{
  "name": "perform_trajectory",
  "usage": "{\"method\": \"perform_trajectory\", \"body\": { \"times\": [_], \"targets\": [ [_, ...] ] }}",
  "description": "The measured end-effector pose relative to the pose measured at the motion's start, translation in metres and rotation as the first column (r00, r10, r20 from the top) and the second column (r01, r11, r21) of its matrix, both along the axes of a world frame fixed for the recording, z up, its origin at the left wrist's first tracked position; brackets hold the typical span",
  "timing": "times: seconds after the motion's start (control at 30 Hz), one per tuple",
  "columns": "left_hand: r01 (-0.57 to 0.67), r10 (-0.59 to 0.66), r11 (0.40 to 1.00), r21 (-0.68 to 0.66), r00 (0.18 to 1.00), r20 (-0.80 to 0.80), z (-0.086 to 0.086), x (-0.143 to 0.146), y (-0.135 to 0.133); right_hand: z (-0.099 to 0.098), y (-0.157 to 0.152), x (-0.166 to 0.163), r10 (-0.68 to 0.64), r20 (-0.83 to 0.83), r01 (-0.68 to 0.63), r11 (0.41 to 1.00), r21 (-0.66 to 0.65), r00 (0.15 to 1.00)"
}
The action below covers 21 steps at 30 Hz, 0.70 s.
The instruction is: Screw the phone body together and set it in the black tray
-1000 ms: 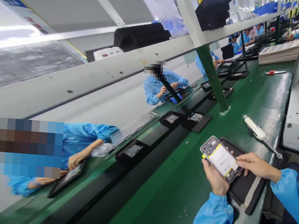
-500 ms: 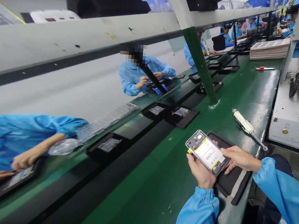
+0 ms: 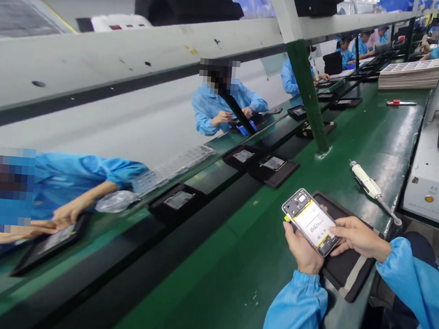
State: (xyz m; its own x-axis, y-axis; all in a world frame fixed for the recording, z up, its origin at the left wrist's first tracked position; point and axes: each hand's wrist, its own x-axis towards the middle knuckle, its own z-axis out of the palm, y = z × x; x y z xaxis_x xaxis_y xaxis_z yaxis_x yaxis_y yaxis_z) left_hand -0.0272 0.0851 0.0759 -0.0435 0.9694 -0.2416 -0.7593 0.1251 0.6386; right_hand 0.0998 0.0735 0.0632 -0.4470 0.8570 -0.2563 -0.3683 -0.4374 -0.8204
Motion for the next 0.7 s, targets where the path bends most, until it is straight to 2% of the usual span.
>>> {"method": "perform_trajectory", "body": {
  "times": [0.13, 0.2, 0.23, 0.3, 0.4, 0.47, 0.5, 0.53, 0.6, 0.7],
  "targets": [
    [0.01, -0.01, 0.999, -0.031, 1.0, -0.008, 0.0, 0.0, 0.001, -0.001, -0.004, -0.004, -0.055, 0.005, 0.054, 0.993, 0.106, 0.998],
    [0.008, -0.009, 1.0, -0.023, 1.0, -0.017, 0.003, 0.0, 0.001, 0.002, -0.006, -0.001, -0.141, 0.083, 0.117, 0.964, 0.237, 0.987],
    [-0.011, 0.011, 1.0, -0.017, 1.0, -0.026, 0.004, 0.001, 0.001, 0.004, -0.008, 0.002, -0.212, 0.156, 0.15, 0.929, 0.338, 0.965],
    [-0.103, 0.101, 0.994, -0.024, 0.991, -0.085, 0.008, 0.002, 0.0, 0.008, -0.011, 0.011, -0.413, 0.327, 0.166, 0.799, 0.578, 0.85],
    [-0.266, 0.253, 0.963, -0.036, 0.944, -0.21, 0.009, 0.007, -0.002, 0.005, -0.018, 0.021, -0.723, 0.401, 0.011, 0.492, 0.871, 0.562],
    [-0.322, 0.311, 0.947, 0.005, 0.911, -0.27, 0.006, 0.012, -0.002, -0.003, -0.025, 0.019, -0.845, 0.363, -0.179, 0.317, 0.932, 0.394],
    [-0.342, 0.338, 0.939, 0.037, 0.895, -0.292, 0.005, 0.014, -0.002, -0.008, -0.029, 0.015, -0.88, 0.357, -0.276, 0.275, 0.921, 0.314],
    [-0.362, 0.365, 0.929, 0.073, 0.874, -0.32, 0.004, 0.014, -0.001, -0.011, -0.033, 0.009, -0.897, 0.372, -0.361, 0.275, 0.891, 0.237],
    [-0.39, 0.415, 0.909, 0.145, 0.824, -0.385, 0.005, 0.011, -0.001, -0.014, -0.042, 0.0, -0.882, 0.454, -0.461, 0.353, 0.814, 0.127],
    [-0.411, 0.452, 0.89, 0.196, 0.748, -0.486, 0.008, -0.007, -0.014, -0.009, -0.046, 0.005, -0.824, 0.553, -0.453, 0.451, 0.769, 0.119]
  ]
}}
